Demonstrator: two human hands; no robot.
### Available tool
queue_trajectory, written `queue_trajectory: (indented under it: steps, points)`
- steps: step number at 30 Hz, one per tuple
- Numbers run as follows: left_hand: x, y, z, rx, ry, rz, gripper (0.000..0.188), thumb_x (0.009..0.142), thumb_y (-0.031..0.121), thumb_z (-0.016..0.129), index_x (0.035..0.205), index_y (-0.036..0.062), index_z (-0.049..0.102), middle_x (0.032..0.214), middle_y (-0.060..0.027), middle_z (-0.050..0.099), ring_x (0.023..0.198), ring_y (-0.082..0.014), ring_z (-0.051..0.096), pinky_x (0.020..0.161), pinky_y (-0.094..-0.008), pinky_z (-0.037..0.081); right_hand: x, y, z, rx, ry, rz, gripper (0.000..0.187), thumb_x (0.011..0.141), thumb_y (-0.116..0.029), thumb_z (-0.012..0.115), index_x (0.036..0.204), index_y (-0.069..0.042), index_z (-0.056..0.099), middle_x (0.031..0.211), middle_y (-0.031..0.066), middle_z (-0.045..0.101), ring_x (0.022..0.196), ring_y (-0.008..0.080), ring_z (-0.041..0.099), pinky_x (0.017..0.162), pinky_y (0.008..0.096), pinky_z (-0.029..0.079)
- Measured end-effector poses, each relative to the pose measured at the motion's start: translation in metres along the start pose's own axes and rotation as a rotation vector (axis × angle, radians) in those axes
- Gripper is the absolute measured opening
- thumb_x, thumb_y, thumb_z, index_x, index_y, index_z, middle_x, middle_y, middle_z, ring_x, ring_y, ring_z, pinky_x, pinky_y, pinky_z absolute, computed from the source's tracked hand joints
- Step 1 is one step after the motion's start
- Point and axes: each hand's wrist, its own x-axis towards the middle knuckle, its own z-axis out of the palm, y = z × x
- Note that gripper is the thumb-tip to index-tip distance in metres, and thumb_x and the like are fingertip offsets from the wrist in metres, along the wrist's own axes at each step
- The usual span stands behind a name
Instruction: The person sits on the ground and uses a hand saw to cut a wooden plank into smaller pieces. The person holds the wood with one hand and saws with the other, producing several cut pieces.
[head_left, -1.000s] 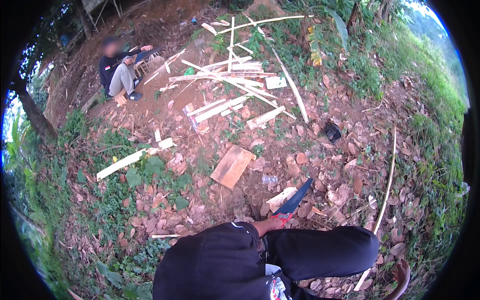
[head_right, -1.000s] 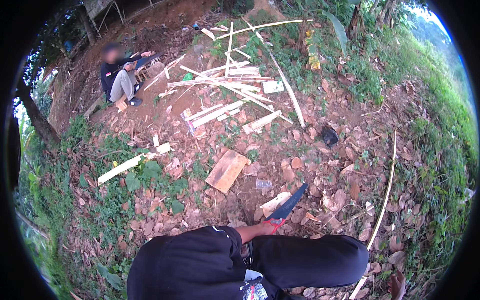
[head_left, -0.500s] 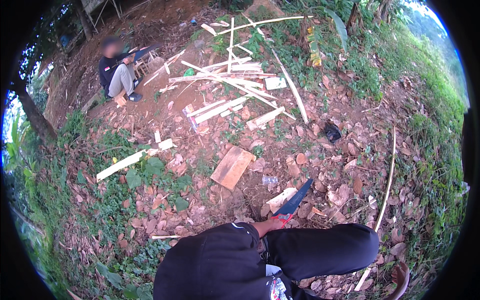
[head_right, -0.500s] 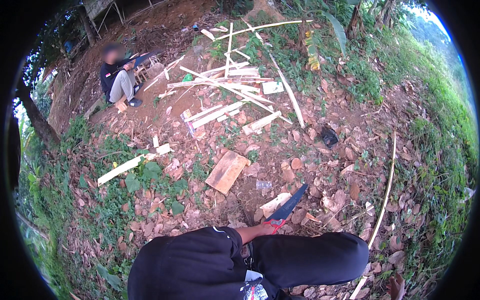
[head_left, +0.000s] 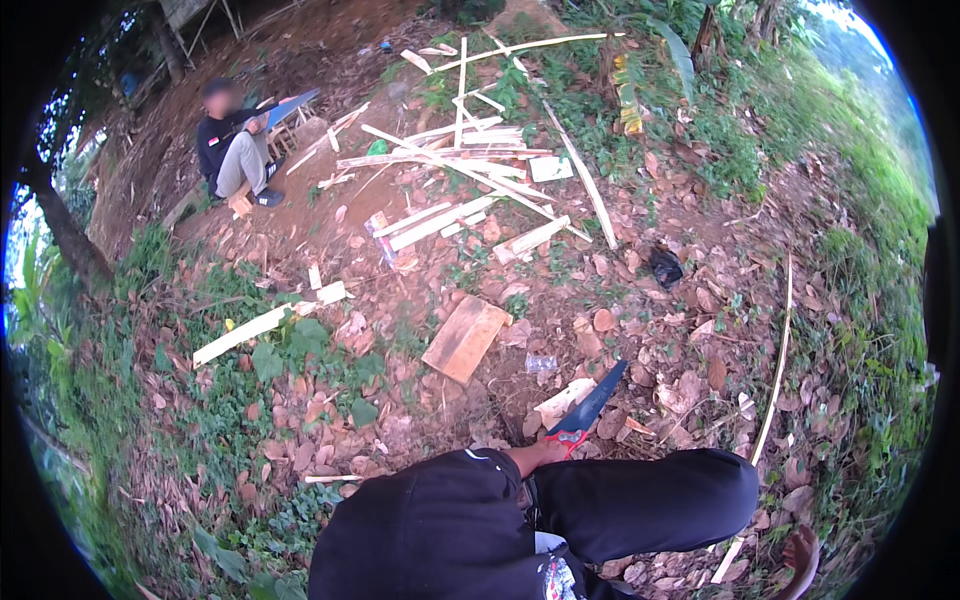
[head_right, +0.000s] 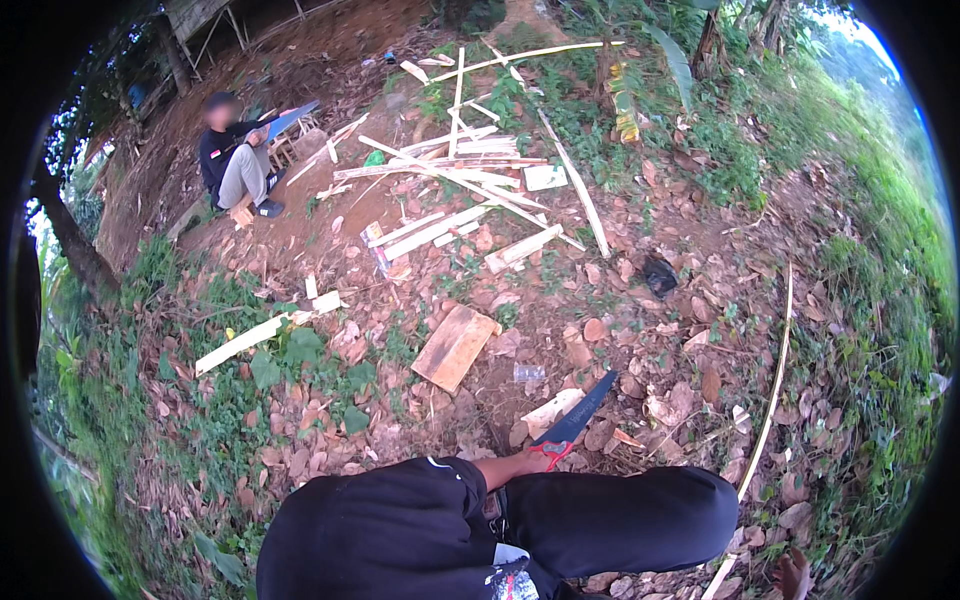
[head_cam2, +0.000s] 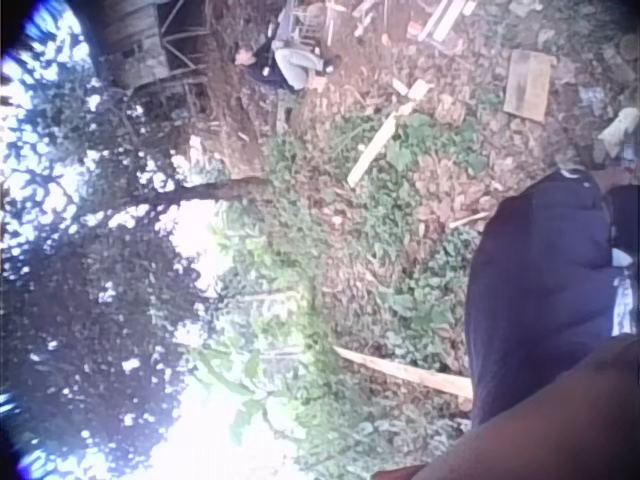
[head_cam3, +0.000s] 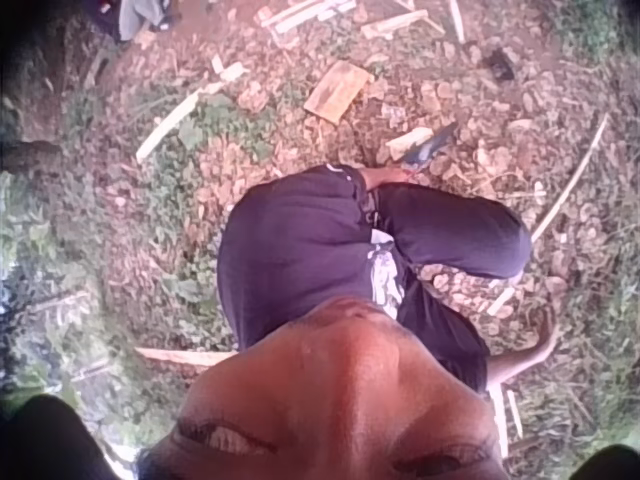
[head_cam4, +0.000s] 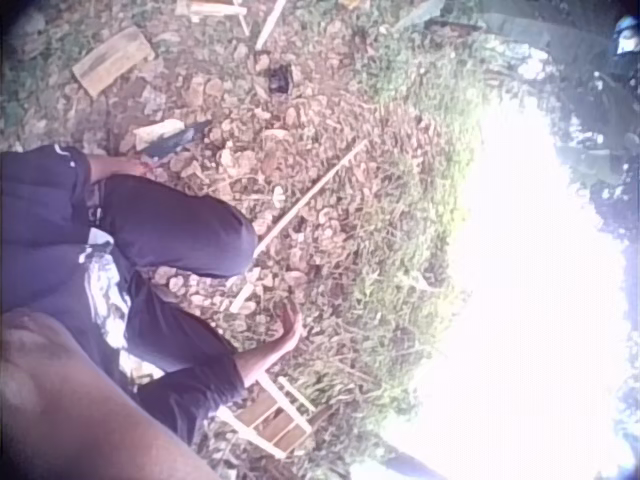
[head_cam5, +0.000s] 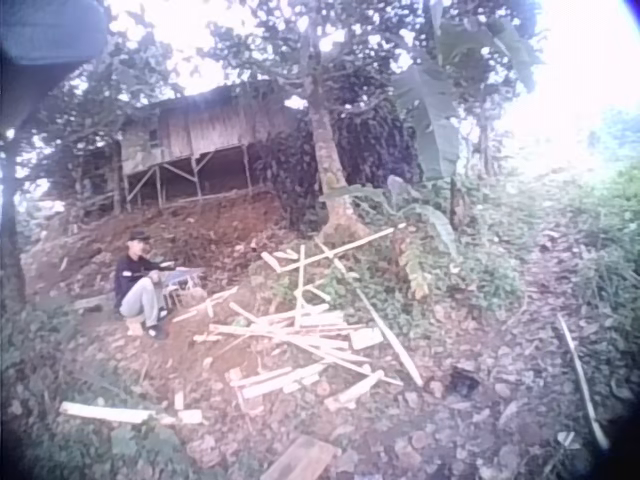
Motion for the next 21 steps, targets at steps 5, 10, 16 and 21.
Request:
queue_trajectory:
  steps: [5,10,16,21]
  points:
    - [0.000,0.007,-0.053,-0.042,0.227,0.047,0.060,0.087,0.049,0.062,0.124,0.0012,0.062,0.117,-0.0220,0.064,0.107,-0.0347,0.062,0.090,-0.0452,0.050,-0.005,0.051,-0.062,0.087,0.267,-0.114,0.061,0.096,-0.041,0.061,0.143,-0.003,0.048,0.133,0.0156,0.060,0.120,0.0227,0.058,0.101,0.0335,0.046]
    - [-0.039,-0.013,-0.163,-0.300,0.560,0.096,0.051,0.090,0.039,0.065,0.124,0.0013,0.061,0.103,-0.0176,0.067,0.090,-0.0299,0.066,0.077,-0.0409,0.053,-0.090,0.024,-0.040,0.520,0.568,-0.374,0.045,0.101,-0.028,0.055,0.141,-0.008,0.051,0.129,0.0123,0.064,0.119,0.0200,0.060,0.104,0.0325,0.044]
    - [-0.094,0.093,-0.297,-1.000,0.729,0.502,0.028,0.095,0.020,0.065,0.116,0.0013,0.062,0.065,0.0013,0.052,0.052,-0.0028,0.046,0.043,-0.0168,0.031,-0.198,0.187,0.121,0.271,0.816,0.250,0.034,0.090,-0.019,0.067,0.119,-0.001,0.064,0.112,0.0176,0.069,0.107,0.0292,0.067,0.095,0.0396,0.050]
    - [-0.204,0.265,-0.362,-0.821,0.599,1.126,0.029,0.101,0.016,0.052,0.074,0.0100,0.044,0.061,0.0050,0.030,0.053,-0.0041,0.029,0.050,-0.0219,0.026,-0.215,0.210,0.264,0.179,0.968,0.532,0.061,0.087,-0.028,0.070,0.140,-0.006,0.048,0.144,0.0256,0.043,0.133,0.0423,0.042,0.109,0.0498,0.038]
